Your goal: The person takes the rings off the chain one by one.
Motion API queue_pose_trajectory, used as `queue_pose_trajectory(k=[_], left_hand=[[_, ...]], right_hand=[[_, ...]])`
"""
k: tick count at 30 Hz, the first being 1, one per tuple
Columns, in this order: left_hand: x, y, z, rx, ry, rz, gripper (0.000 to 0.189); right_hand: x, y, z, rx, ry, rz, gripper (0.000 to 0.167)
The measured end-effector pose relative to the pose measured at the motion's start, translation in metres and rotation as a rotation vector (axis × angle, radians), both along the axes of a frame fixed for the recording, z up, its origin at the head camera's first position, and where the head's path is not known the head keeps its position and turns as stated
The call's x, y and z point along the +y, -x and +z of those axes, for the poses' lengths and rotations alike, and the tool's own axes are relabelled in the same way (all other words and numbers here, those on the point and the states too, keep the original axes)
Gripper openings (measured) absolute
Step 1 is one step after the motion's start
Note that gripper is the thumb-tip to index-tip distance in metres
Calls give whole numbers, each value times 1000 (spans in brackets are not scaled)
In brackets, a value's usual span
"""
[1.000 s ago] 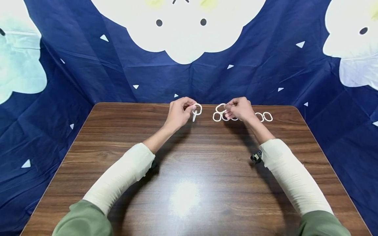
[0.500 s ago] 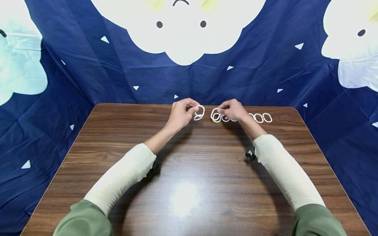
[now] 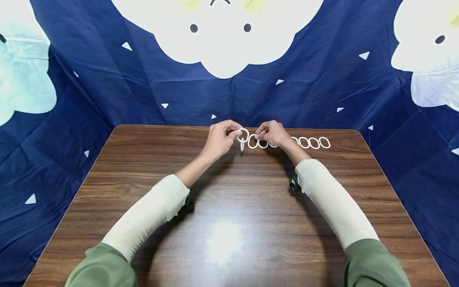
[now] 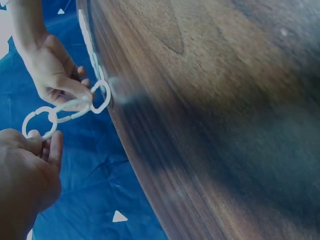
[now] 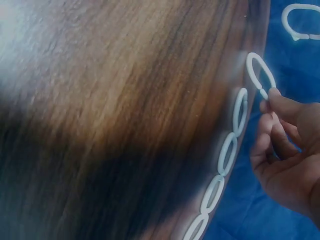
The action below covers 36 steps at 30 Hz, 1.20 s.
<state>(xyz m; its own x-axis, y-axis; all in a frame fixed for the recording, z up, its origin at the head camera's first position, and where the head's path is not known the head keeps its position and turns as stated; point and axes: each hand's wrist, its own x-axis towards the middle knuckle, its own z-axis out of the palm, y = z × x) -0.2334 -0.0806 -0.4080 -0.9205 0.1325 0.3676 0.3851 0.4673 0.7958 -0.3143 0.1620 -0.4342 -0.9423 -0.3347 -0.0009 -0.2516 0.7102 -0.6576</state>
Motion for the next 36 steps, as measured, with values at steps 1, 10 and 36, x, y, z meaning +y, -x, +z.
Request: queue_pose_trajectory(k=[1,10,36], left_hand=[[0,0,0,0,2,-1,9],[3,0,0,-14,-8,-22,10],[5,2,0,-29,-5,-49,11]], right_hand=[[2,9,-10,-1,2,4,13],[8,57,-67,25,-38,-54,7],[-6,-13,10,122,94,-95,13]])
